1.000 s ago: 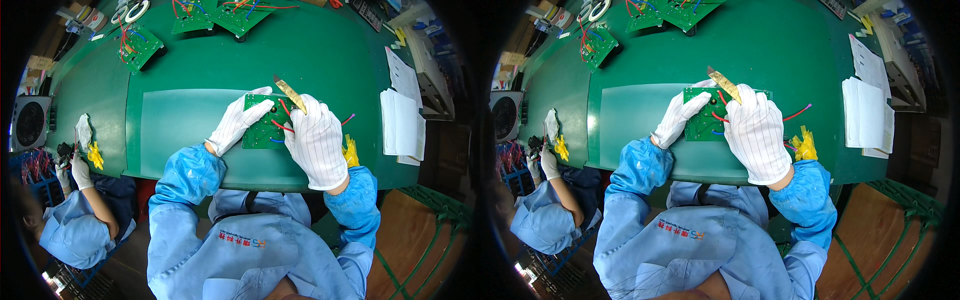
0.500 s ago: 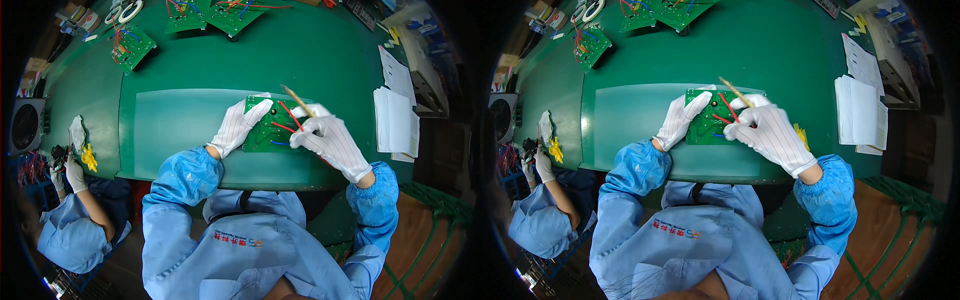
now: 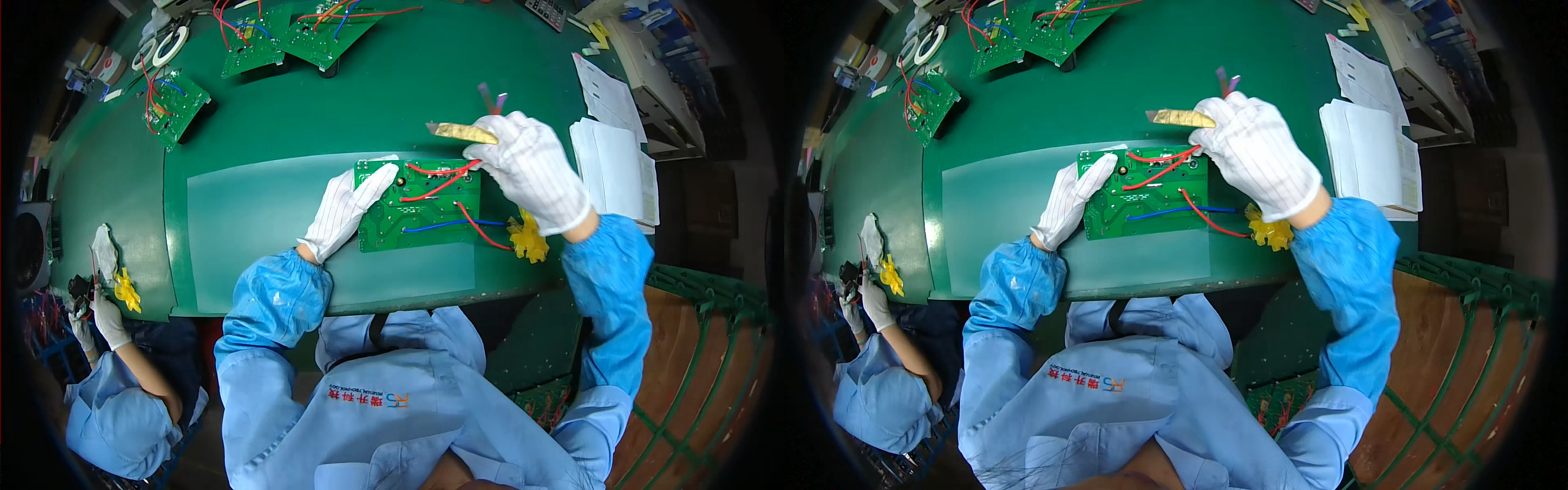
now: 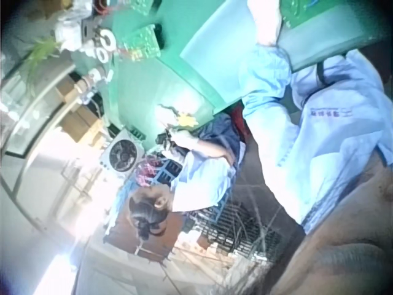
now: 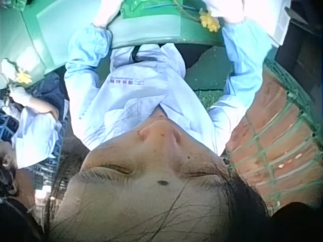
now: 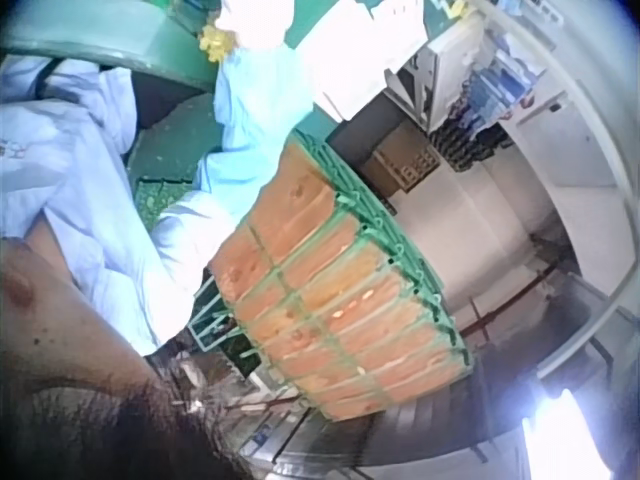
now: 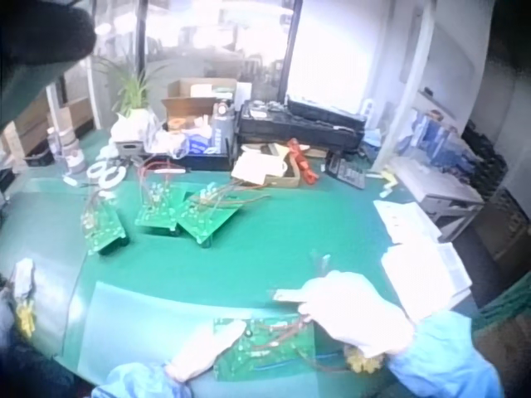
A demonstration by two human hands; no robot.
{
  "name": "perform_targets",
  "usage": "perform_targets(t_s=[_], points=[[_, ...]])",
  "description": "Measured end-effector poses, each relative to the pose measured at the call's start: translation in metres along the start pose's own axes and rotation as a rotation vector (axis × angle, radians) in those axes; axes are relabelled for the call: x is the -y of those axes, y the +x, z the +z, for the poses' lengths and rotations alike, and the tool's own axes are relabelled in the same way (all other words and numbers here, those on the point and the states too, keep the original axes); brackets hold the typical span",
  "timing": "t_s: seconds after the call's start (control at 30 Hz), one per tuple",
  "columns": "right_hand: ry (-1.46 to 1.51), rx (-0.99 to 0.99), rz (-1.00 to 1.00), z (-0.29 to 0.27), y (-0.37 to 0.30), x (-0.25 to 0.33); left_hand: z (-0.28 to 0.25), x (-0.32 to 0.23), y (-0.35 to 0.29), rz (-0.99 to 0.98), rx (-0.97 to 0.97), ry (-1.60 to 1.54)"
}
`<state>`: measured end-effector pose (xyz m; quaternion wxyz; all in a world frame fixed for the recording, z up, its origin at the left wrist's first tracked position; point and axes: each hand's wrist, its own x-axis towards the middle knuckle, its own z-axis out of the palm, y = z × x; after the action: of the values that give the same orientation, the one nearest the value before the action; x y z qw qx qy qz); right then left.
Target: Assemble electronic components onto a printed circuit board.
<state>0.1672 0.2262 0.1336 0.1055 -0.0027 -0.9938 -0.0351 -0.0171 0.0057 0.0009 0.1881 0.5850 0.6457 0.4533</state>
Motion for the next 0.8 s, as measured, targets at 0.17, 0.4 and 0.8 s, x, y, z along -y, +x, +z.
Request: perform_targets(t_s=[0.17,0.4,0.8], points=[[0.407,0.002,0.176,0.050,-0.028,-0.028,-0.001,-0.015,0.006,-0.206,-0.004,-0.178],[0.994,-0.044,0.773,0.012,-0.049,-0.008,-0.014,-0.029,0.008,-0.531,0.016,-0.491],[0.850,-0.580,1.138,0.043,-0.094,0.085,-0.008,-0.029,0.011,-0.688,-0.052,-0.714]])
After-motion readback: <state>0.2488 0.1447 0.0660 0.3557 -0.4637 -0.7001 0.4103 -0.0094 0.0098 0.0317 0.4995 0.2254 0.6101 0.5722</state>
